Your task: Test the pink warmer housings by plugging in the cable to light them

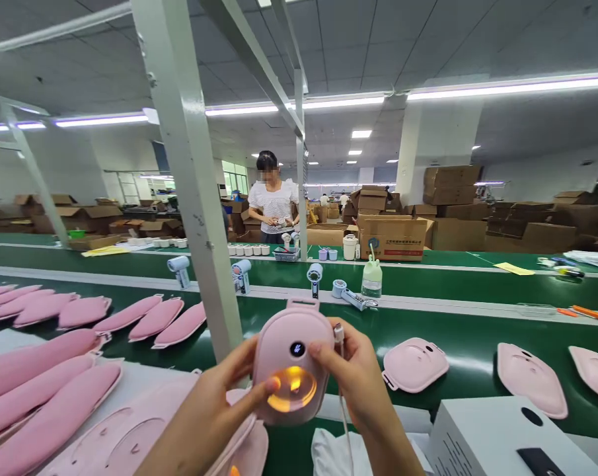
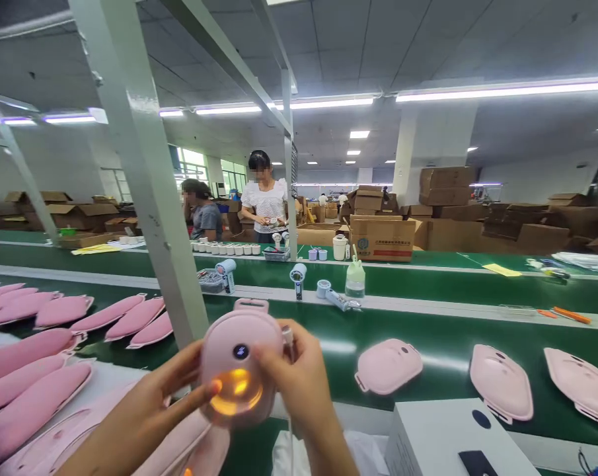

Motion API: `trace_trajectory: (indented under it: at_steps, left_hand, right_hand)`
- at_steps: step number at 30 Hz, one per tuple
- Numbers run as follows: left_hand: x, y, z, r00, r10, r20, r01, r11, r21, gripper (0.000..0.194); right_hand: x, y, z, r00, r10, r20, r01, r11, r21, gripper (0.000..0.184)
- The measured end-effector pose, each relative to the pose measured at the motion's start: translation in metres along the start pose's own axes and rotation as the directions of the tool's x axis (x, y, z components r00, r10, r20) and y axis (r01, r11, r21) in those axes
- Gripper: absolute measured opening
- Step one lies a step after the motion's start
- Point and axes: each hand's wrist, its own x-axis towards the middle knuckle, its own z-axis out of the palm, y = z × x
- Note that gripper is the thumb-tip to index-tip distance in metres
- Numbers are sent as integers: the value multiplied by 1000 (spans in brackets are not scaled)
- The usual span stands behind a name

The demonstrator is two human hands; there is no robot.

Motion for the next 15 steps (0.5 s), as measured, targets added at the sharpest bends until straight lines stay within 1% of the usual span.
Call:
trace_trajectory:
  at_steps: [1, 2, 3, 4, 6, 7, 8, 9, 11, 12, 15]
  left_hand:
    - [3, -6, -7, 1000, 13, -15, -10, 985, 171, 68]
    - [5, -12, -14, 999, 14, -33, -3, 949, 315, 64]
    - [7, -18, -20, 999, 1, -35, 13, 907, 422, 60]
    - [8, -24, -24, 1000, -16, -16, 22, 875, 484, 55]
    - [9, -34, -28, 996, -33, 82, -18, 832, 555, 46]
    - [9, -37, -27, 990, -33, 140, -56, 809, 586, 45]
    - [9, -40, -26, 980, -35, 198, -94, 789, 607, 48]
    - [9, -41, -24, 968, -37, 249, -130, 774, 620, 55]
    - [7, -43, -20, 944, -43, 326, -184, 753, 631, 75]
    - [5, -43, -17, 937, -45, 347, -200, 745, 636, 82]
    - [-3, -41, -8, 934, -33, 355, -224, 721, 656, 88]
  right_hand:
    - [4, 2, -4, 998, 2, -58, -3, 1000, -8, 29]
    - [9, 5, -10, 994, 10, -110, -11, 1000, -8, 29]
    - [14, 9, -17, 987, 18, -159, -19, 1000, -7, 30]
    - [20, 13, -25, 978, 27, -209, -30, 1000, -8, 30]
    - [30, 23, -43, 948, 55, -313, -64, 998, -18, 24]
    - [36, 28, -53, 929, 75, -362, -91, 996, -26, 19]
    - [41, 34, -62, 908, 99, -406, -123, 992, -33, 14]
    - [45, 39, -71, 887, 124, -445, -157, 987, -38, 11]
    - [54, 50, -86, 845, 175, -506, -225, 974, -38, 13]
    - [58, 55, -92, 823, 198, -532, -254, 967, -34, 17]
    - [69, 67, -109, 757, 251, -604, -320, 947, -7, 25]
